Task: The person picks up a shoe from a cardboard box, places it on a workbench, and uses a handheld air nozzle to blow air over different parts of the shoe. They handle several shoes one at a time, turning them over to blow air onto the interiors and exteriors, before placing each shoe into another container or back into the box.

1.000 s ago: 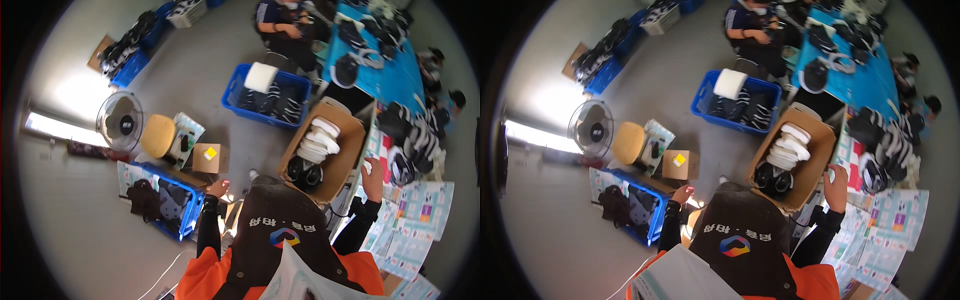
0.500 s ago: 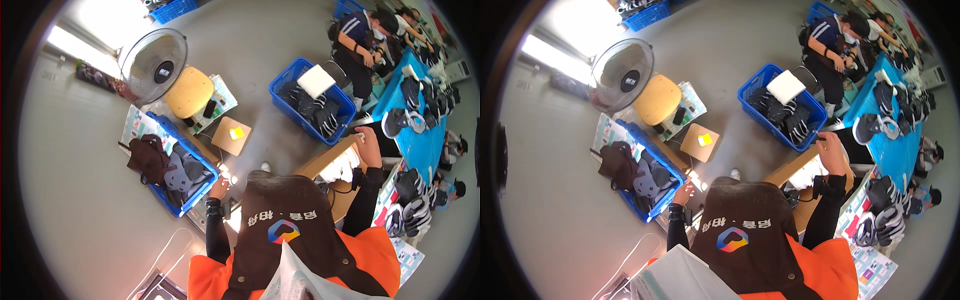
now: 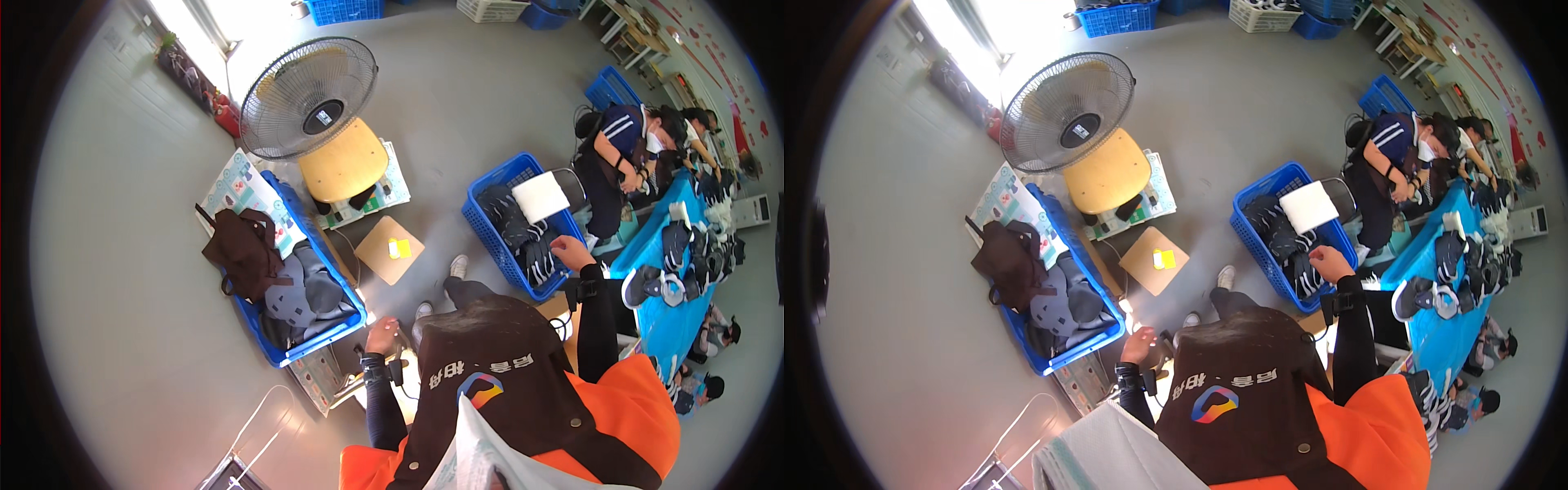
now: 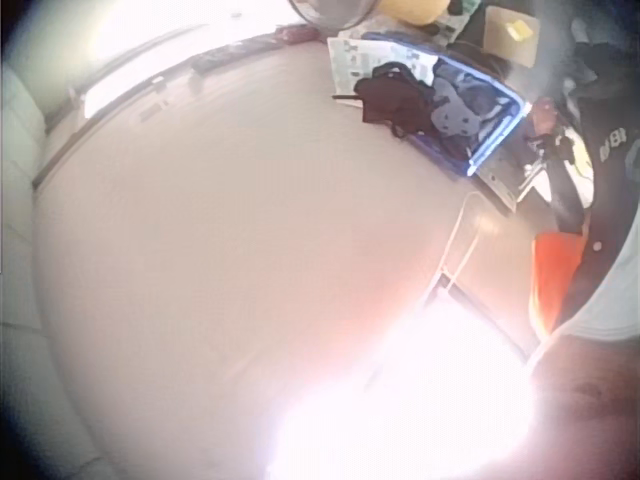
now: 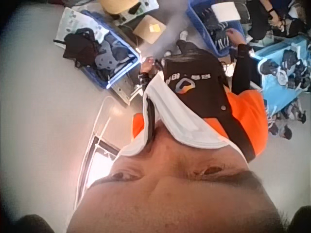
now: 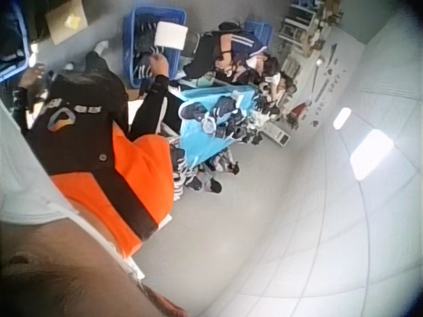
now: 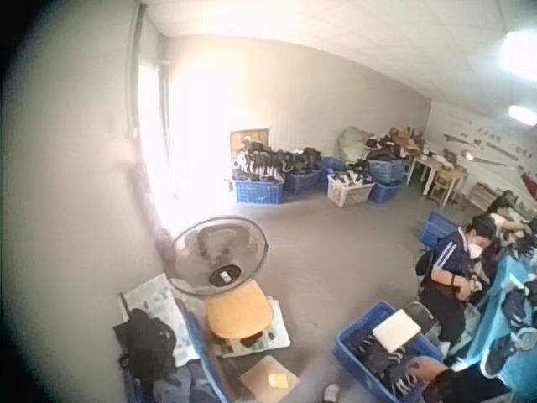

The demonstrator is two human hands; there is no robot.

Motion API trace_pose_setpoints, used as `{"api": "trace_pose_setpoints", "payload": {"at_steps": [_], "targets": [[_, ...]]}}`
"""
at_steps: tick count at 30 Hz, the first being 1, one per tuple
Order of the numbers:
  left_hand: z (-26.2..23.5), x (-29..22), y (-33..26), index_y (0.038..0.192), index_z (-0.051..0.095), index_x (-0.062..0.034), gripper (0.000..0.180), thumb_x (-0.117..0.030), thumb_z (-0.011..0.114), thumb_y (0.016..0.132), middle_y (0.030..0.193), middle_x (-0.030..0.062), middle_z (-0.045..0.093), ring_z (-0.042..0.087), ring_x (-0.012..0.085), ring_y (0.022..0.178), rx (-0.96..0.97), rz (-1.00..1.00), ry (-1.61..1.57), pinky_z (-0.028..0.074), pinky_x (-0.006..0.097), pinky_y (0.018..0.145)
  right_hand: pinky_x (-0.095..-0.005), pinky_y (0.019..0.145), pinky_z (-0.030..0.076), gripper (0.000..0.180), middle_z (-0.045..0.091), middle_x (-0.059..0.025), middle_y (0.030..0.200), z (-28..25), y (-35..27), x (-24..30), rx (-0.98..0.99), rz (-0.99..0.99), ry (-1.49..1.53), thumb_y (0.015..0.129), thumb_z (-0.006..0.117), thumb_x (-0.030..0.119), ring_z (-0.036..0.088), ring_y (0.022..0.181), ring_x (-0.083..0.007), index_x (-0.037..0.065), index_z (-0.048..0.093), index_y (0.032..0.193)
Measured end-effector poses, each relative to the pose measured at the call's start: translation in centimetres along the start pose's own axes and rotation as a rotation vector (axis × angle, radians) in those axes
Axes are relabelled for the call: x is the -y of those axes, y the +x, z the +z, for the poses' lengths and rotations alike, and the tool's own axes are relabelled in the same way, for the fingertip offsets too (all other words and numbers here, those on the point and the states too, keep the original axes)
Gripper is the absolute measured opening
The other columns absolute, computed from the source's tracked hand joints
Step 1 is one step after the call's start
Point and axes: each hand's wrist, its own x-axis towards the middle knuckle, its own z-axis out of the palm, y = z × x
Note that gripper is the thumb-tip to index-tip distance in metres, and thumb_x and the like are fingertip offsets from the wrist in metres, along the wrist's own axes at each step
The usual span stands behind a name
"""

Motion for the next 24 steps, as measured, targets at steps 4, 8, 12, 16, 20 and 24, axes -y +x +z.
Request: {"api": "trace_pose_setpoints", "payload": {"at_steps": [4, 8, 12, 16, 20, 24], "targets": [[1.4, -2.5, 4.1, 0.119, 0.07, -0.0055, 0.035, -0.032, 0.063, 0.097, 0.098, 0.0105, 0.077, 0.074, 0.0203, 0.09, 0.084, 0.028, -0.136, 0.057, 0.035, 0.085, -0.0388, 0.084, 0.056, 0.026, 0.074, -0.0152, 0.094, -1.0, 5.5, -2.1, 0.058, 0.009, 0.067, 0.088, 0.07, 0.022, 0.072, 0.091, -0.0287, 0.002, 0.074, 0.105], [1.0, -8.5, 12.0, 0.121, 0.066, 0.0033, 0.032, -0.022, 0.06, 0.103, 0.103, 0.0123, 0.073, 0.073, 0.0208, 0.092, 0.034, 0.186, 0.074, 0.059, 0.033, 0.082, -0.036, 0.088, 0.055, 0.026, 0.075, -0.0131, 0.099, -4.0, 11.7, -6.6, 0.037, 0.126, 0.121, 0.088, 0.07, 0.019, 0.071, 0.095, -0.0252, 0.002, 0.075, 0.107], [0.2, -19.8, 20.3, 0.118, 0.07, -0.0053, 0.038, -0.035, 0.062, 0.097, 0.107, 0.016, 0.076, 0.072, 0.0307, 0.103, -0.026, 0.169, 0.289, 0.055, 0.041, 0.092, -0.0374, 0.087, 0.055, 0.027, 0.076, -0.0138, 0.095, -5.6, 17.3, -14.6, -0.091, 0.138, 0.168, 0.087, 0.071, 0.021, 0.072, 0.095, -0.0263, 0.002, 0.075, 0.106], [2.3, -36.9, 29.4, 0.11, 0.071, -0.0032, 0.033, -0.033, 0.061, 0.097, 0.094, 0.0125, 0.076, 0.074, 0.0283, 0.088, 0.133, 0.385, 0.256, 0.057, 0.038, 0.083, -0.0368, 0.07, 0.053, 0.02, 0.072, -0.0133, 0.085, -5.2, 22.3, -25.7, -0.268, 0.252, 0.492, 0.083, 0.073, 0.019, 0.07, 0.077, -0.0229, 0.004, 0.075, 0.096], [3.9, -50.0, 37.5, 0.103, 0.069, -0.002, 0.033, -0.033, 0.058, 0.099, 0.088, 0.0105, 0.075, 0.074, 0.0241, 0.081, 0.214, 0.464, 0.32, 0.056, 0.037, 0.076, -0.0343, 0.054, 0.048, 0.007, 0.061, -0.0034, 0.071, -3.4, 27.2, -32.2, -0.186, -0.374, -0.471, 0.081, 0.068, 0.014, 0.062, 0.063, -0.0144, 0.007, 0.068, 0.081], [4.3, -58.2, 48.7, 0.115, 0.068, -0.0034, 0.031, -0.028, 0.055, 0.101, 0.093, 0.0083, 0.076, 0.074, 0.0208, 0.081, 0.309, 0.3, 0.174, 0.057, 0.035, 0.074, -0.0349, 0.059, 0.053, 0.006, 0.064, -0.0023, 0.073, -6.3, 32.7, -24.2, 0.079, 0.438, 0.721, 0.084, 0.067, 0.014, 0.066, 0.068, -0.0162, 0.008, 0.068, 0.083]]}}
